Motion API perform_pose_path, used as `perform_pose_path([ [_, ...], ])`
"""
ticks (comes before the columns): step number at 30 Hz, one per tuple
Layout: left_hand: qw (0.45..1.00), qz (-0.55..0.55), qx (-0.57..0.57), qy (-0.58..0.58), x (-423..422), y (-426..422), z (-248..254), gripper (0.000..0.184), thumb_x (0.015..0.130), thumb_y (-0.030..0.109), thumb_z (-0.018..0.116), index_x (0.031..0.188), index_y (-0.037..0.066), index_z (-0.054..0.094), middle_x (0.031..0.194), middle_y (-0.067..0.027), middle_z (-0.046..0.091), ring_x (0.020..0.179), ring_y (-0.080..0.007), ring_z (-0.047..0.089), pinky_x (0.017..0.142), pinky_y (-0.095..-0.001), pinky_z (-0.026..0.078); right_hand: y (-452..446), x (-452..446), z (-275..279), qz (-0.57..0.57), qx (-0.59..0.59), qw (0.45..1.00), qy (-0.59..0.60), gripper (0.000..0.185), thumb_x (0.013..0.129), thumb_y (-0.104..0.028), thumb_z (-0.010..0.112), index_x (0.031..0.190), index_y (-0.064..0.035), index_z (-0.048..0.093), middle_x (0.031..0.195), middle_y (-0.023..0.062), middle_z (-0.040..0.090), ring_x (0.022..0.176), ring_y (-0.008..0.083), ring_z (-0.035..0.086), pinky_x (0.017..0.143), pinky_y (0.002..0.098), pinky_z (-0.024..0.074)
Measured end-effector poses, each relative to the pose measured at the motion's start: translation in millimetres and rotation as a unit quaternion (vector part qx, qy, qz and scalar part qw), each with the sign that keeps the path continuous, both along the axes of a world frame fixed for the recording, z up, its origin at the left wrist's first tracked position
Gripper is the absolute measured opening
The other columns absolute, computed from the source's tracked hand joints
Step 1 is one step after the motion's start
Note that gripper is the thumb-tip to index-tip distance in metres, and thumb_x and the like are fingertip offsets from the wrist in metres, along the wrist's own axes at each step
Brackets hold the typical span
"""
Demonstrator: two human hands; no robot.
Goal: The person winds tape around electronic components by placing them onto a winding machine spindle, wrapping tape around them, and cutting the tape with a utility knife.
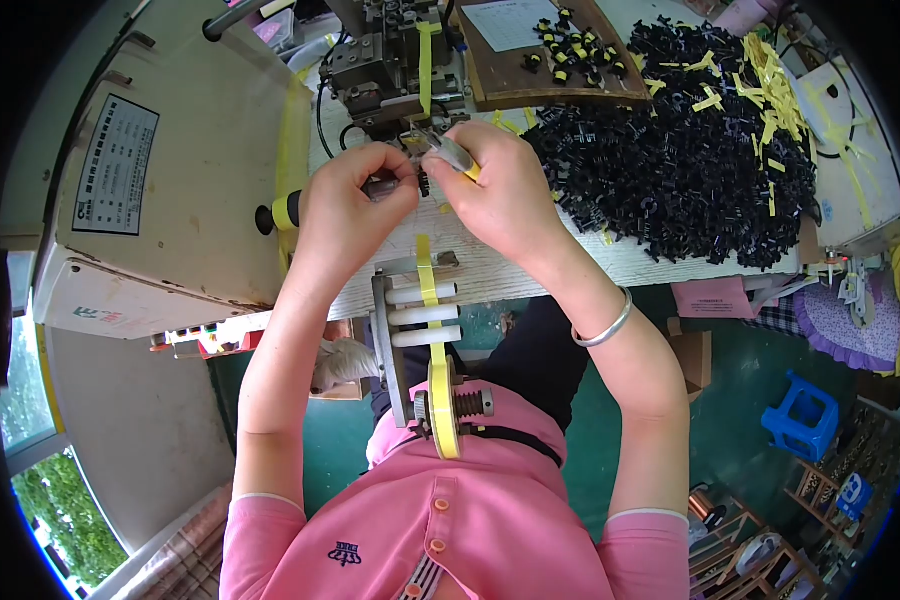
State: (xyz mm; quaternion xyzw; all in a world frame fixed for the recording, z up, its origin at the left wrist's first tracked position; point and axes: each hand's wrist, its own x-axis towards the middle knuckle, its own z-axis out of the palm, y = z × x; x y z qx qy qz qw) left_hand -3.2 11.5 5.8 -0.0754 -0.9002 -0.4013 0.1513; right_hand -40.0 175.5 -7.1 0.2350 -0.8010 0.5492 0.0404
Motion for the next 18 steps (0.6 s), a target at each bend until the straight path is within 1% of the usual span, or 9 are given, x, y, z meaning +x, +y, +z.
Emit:
perform_pose_path([
  [3, 1.000, -0.001, 0.006, -0.009, -0.2, 0.6, 1.4, 0.008, 0.069, 0.010, 0.066, 0.071, 0.005, 0.061, 0.068, -0.0079, 0.062, 0.059, -0.0266, 0.060, 0.056, -0.0356, 0.046, 2.4, 2.4, -2.8, -0.005, -0.002, 1.000, -0.008, 0.017, 0.080, -0.013, 0.066, 0.080, 0.0029, 0.059, 0.072, 0.0160, 0.058, 0.067, 0.0326, 0.056, 0.063, 0.0379, 0.0433],
  [6, 0.999, -0.005, -0.006, -0.050, 1.3, -0.4, 3.0, 0.010, 0.072, 0.008, 0.064, 0.080, 0.002, 0.061, 0.074, -0.0054, 0.063, 0.070, -0.0145, 0.060, 0.062, -0.0263, 0.044, 2.7, 4.4, -3.2, -0.006, -0.006, 1.000, -0.010, 0.017, 0.080, -0.013, 0.066, 0.080, 0.0029, 0.059, 0.072, 0.0163, 0.058, 0.066, 0.0323, 0.056, 0.061, 0.0373, 0.0432],
  [8, 0.999, -0.028, -0.029, -0.012, 0.4, -3.5, -0.4, 0.010, 0.073, 0.006, 0.065, 0.080, 0.002, 0.061, 0.075, -0.0071, 0.063, 0.071, -0.0181, 0.061, 0.063, -0.0283, 0.044, 2.2, 4.7, -6.8, -0.013, -0.007, 1.000, 0.002, 0.018, 0.080, -0.013, 0.066, 0.080, 0.0031, 0.059, 0.072, 0.0167, 0.058, 0.065, 0.0320, 0.056, 0.061, 0.0369, 0.0431],
  [12, 0.993, -0.054, -0.072, 0.070, 3.6, -7.7, -2.9, 0.009, 0.074, 0.005, 0.066, 0.081, 0.002, 0.062, 0.078, -0.0095, 0.065, 0.073, -0.0255, 0.062, 0.066, -0.0335, 0.045, 0.0, 3.1, -19.1, -0.022, -0.022, 0.999, -0.038, 0.017, 0.079, -0.012, 0.065, 0.078, 0.0034, 0.058, 0.072, 0.0171, 0.059, 0.063, 0.0315, 0.056, 0.059, 0.0368, 0.0428],
  [14, 0.990, -0.072, -0.091, 0.085, 3.9, -10.2, -3.7, 0.009, 0.074, 0.005, 0.067, 0.082, 0.003, 0.063, 0.079, -0.0090, 0.065, 0.074, -0.0272, 0.062, 0.068, -0.0356, 0.045, -0.2, 0.6, -20.0, -0.010, -0.032, 0.997, -0.072, 0.017, 0.079, -0.011, 0.064, 0.077, 0.0037, 0.058, 0.072, 0.0169, 0.059, 0.063, 0.0310, 0.056, 0.059, 0.0368, 0.0427],
  [17, 0.988, -0.087, -0.098, 0.081, 3.6, -12.4, -2.8, 0.010, 0.073, 0.004, 0.067, 0.082, 0.004, 0.063, 0.080, -0.0083, 0.066, 0.075, -0.0277, 0.062, 0.070, -0.0368, 0.045, -4.3, -6.1, -14.5, -0.014, -0.028, 0.997, -0.071, 0.015, 0.078, -0.009, 0.063, 0.074, 0.0034, 0.056, 0.070, 0.0162, 0.058, 0.062, 0.0306, 0.055, 0.059, 0.0365, 0.0426],
  [18, 0.988, -0.090, -0.097, 0.076, 2.8, -12.2, -2.2, 0.010, 0.073, 0.004, 0.067, 0.083, 0.004, 0.064, 0.081, -0.0081, 0.066, 0.076, -0.0275, 0.062, 0.070, -0.0369, 0.045, -6.4, -4.6, -9.7, -0.017, -0.024, 0.998, -0.052, 0.015, 0.078, -0.009, 0.063, 0.073, 0.0029, 0.055, 0.070, 0.0160, 0.057, 0.062, 0.0308, 0.055, 0.059, 0.0368, 0.0426],
])
